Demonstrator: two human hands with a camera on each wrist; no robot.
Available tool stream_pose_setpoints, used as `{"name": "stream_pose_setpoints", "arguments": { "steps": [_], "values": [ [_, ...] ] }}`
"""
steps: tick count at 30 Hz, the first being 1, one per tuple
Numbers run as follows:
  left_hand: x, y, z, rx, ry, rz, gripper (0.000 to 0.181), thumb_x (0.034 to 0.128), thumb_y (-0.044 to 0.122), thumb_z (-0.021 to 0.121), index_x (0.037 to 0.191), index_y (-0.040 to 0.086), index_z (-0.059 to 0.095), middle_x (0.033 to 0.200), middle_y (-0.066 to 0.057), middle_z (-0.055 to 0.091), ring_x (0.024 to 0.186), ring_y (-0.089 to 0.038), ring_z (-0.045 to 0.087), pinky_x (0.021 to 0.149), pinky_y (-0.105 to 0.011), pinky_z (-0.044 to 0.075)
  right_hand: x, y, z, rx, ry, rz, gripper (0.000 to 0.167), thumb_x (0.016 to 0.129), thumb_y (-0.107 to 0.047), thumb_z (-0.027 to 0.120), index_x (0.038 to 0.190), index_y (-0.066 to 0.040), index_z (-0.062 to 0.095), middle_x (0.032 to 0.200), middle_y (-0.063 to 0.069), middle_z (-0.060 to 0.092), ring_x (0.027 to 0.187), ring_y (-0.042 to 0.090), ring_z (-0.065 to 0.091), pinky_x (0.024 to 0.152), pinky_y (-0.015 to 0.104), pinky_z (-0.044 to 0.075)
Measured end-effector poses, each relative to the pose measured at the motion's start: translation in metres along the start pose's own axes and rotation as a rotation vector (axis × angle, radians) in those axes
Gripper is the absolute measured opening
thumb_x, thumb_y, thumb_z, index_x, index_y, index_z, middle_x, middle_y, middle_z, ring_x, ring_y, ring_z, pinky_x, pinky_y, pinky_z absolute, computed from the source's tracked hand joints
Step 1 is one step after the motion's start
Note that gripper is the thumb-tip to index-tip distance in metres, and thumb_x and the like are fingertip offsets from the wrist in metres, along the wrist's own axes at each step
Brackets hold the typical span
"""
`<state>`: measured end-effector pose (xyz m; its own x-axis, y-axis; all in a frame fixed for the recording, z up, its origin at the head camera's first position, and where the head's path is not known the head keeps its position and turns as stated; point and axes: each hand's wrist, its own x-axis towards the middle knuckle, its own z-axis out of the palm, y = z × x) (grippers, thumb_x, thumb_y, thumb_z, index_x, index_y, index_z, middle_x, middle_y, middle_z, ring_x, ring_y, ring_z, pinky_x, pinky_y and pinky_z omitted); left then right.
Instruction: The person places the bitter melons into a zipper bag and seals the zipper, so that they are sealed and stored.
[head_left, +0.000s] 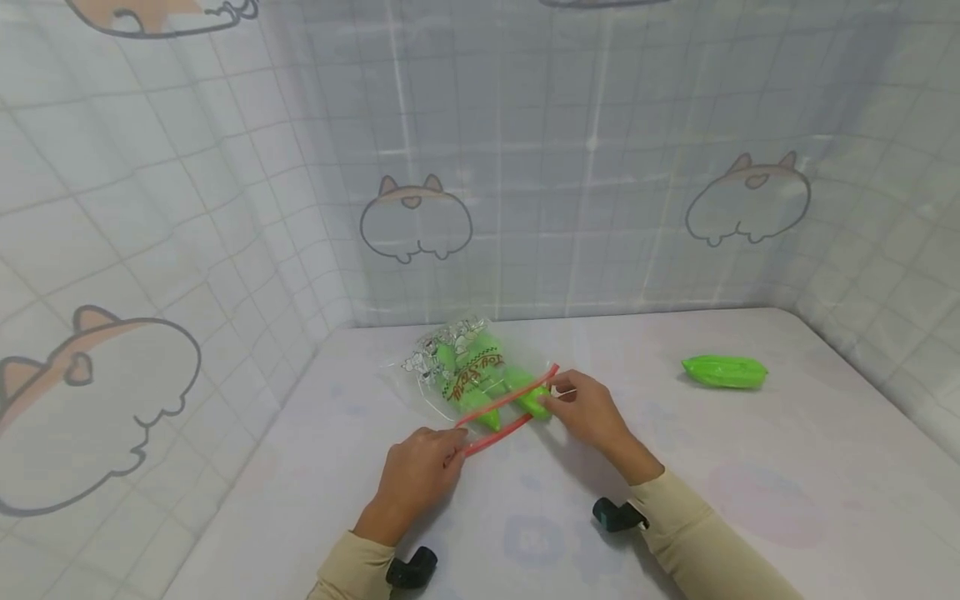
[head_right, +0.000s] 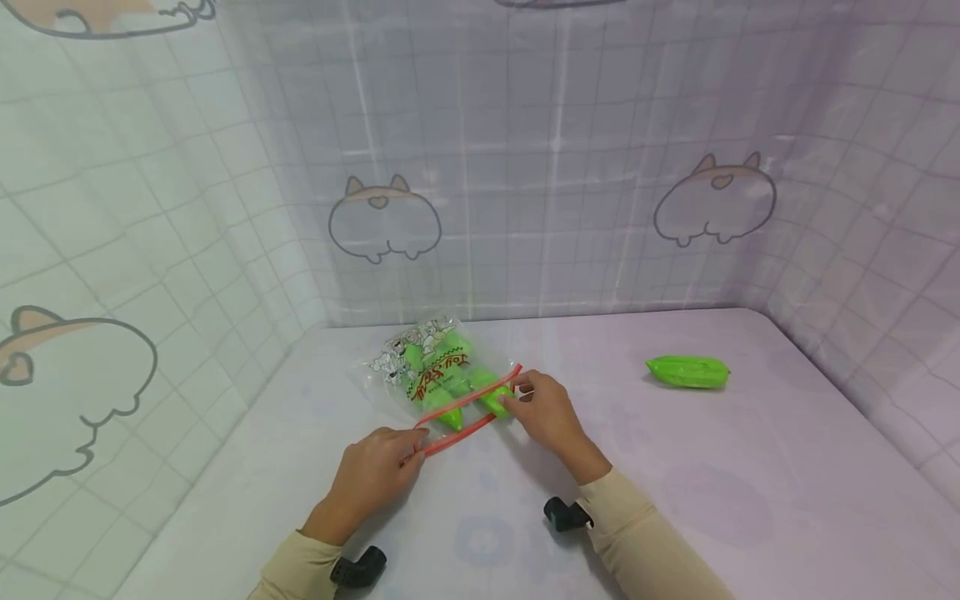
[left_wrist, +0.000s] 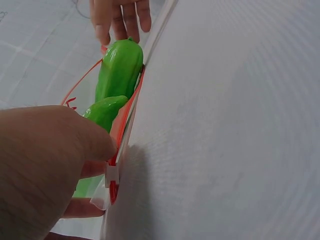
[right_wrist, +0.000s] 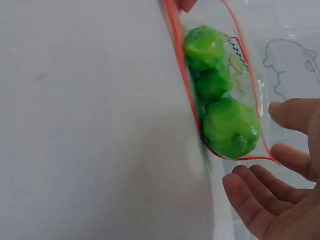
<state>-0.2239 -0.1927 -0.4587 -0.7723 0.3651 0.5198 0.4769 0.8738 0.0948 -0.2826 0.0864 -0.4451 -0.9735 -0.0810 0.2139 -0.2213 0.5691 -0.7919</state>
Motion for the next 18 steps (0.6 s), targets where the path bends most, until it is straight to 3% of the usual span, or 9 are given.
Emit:
{"name": "stream_pose_setpoints", "arguments": {
  "steps": [8, 13, 18],
  "values": [
    [0.0, -0.001, 0.001, -0.014, 0.005, 0.007, 0.012, 0.0833, 0.014, 0.074, 0.09, 0.024, 0.074, 0.076, 0.012, 0.068, 0.069, -0.013, 0.06, 0.046, -0.029, 0.04, -0.017, -0.002, -0.012, -0.051, -0.019, -0.175, 0.022, 0.09, -0.012, 0.072, 0.11, -0.004, 0.071, 0.106, 0.006, 0.07, 0.096, 0.021, 0.068, 0.083, 0.041, 0.055],
    [0.001, -0.004, 0.003, -0.019, -0.016, -0.001, 0.014, 0.0845, 0.014, 0.072, 0.084, 0.027, 0.068, 0.07, 0.015, 0.061, 0.066, -0.011, 0.056, 0.046, -0.029, 0.037, -0.024, -0.002, -0.02, -0.038, -0.091, -0.218, 0.024, 0.092, -0.01, 0.07, 0.115, -0.006, 0.071, 0.115, 0.005, 0.07, 0.105, 0.025, 0.067, 0.084, 0.04, 0.055],
    [0.003, -0.004, 0.004, -0.007, -0.041, -0.017, 0.013, 0.0855, 0.016, 0.071, 0.084, 0.028, 0.067, 0.066, 0.017, 0.056, 0.063, -0.01, 0.052, 0.045, -0.027, 0.034, -0.029, -0.001, -0.022, -0.094, -0.164, -0.286, 0.028, 0.092, -0.009, 0.069, 0.121, -0.007, 0.07, 0.124, 0.005, 0.068, 0.117, 0.026, 0.062, 0.091, 0.046, 0.053]
  ]
}}
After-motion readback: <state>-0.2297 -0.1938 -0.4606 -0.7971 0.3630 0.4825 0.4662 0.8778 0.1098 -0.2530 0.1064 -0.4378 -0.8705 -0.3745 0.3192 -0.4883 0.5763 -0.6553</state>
